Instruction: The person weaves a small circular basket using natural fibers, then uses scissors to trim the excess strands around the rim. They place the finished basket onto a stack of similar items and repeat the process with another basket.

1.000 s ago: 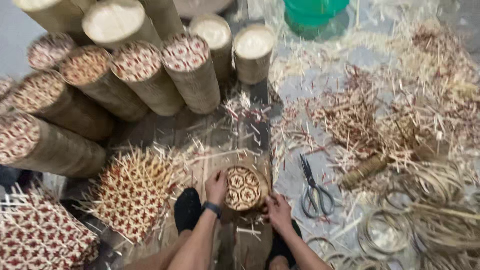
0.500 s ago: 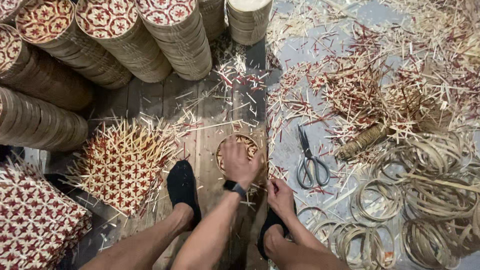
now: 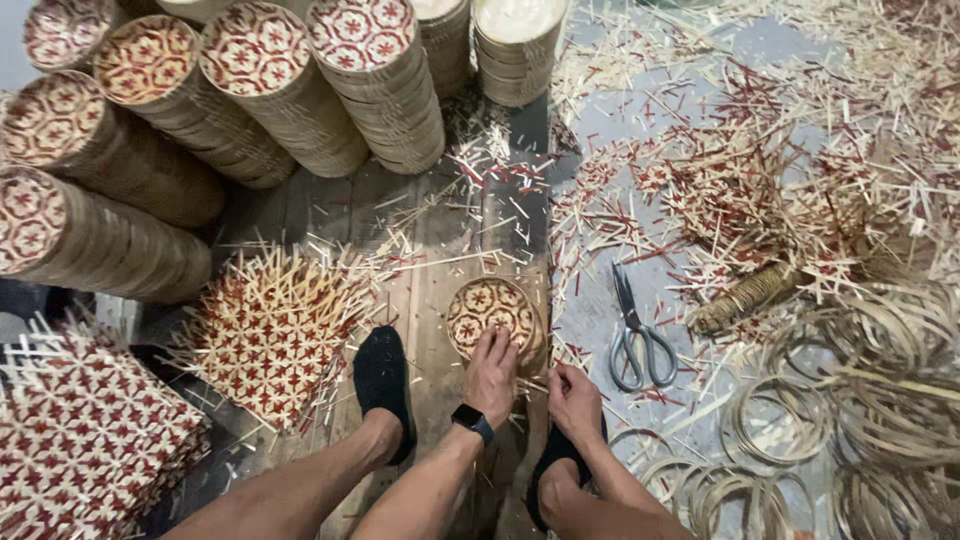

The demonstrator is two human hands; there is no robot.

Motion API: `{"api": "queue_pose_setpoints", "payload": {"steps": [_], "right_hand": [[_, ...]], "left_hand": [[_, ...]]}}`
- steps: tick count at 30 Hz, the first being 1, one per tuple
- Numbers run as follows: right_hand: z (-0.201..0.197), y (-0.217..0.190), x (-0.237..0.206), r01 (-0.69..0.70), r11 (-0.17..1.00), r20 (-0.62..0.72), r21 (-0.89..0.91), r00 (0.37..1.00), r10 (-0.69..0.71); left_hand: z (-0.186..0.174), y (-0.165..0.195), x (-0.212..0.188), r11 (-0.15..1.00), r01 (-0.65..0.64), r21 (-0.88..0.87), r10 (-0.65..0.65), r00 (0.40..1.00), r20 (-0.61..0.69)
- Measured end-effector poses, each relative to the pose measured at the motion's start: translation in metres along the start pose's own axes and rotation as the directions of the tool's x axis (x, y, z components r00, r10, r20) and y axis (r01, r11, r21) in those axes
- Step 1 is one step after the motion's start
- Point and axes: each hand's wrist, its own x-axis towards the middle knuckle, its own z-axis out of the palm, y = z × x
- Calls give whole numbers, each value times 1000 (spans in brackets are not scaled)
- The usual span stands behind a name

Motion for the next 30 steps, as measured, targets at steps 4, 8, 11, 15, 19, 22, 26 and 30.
{"api": "queue_pose_setpoints", "payload": {"steps": [4,8,11,15,19,22,26,30], "right_hand": [[-2,0,1,10,1000,0,-30,1000,-10],[-3,-1,3,62,998,-7,-25,998,-62],[-1,-2,4,53,999,-18,-3,998,-53],[2,-2,5,20,1000,-1,24,1000,-20],[5,1,7,35,998,15,51,999,-36],[7,4,8,-17,997,40,79,999,14],[11,11,12,-36,996,54,76,998,32],[16,16,15,-48,999,42,22,998,47]], "left_hand": [[-8,-36,17,955,-254,152,249,967,51],[-60,-72,79,897,-419,142,420,907,25],[-130,-91,146,801,-530,279,577,807,-125],[-235,-115,217,905,-249,345,369,863,-345],[-320,-160,251,911,-60,409,249,869,-428],[-346,-196,266,906,-26,423,214,889,-405],[-342,-230,287,921,29,388,141,905,-401],[-341,-244,303,923,-1,384,147,924,-352]]}}
